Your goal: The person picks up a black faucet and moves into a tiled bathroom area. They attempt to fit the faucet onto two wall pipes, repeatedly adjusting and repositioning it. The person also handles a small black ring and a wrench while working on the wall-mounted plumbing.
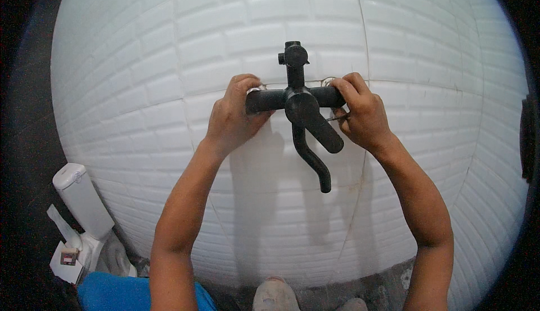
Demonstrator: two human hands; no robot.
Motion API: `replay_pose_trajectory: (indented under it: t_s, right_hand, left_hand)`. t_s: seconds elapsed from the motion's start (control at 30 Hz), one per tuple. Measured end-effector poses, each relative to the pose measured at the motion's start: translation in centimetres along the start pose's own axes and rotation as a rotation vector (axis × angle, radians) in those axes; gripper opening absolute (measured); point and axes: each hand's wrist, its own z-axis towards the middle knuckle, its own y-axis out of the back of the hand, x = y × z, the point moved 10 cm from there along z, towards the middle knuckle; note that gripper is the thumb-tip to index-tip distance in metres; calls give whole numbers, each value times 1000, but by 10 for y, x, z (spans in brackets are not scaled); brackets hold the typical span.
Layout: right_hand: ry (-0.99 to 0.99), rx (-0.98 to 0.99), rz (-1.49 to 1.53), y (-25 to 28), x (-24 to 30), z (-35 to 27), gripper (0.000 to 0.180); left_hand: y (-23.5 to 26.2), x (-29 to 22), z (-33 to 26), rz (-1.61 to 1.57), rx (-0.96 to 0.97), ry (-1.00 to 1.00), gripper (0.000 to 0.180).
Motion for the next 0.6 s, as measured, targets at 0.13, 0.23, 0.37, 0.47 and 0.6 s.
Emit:
replay_pose_trajectory:
  t_s: [0.13,0.23,0.37,0.47,0.6]
  right_hand:
    - [-15,-23,-21,-2,-1,1,42]
    - [-20,-43,-22,-3,0,1,42]
    - [-80,-12,26,-6,-5,-2,47]
    - [-85,-22,37,-5,-6,-3,47]
    - [-1,-93,-4,1,5,-1,45]
  left_hand:
    - [4,-7,-1,63,74,-54,47]
    - [6,-10,0,167,48,-72,47]
    - [4,-11,3,93,25,-33,46]
    - [2,-17,3,77,84,-85,46]
    - [3,-19,4,215,119,-98,44]
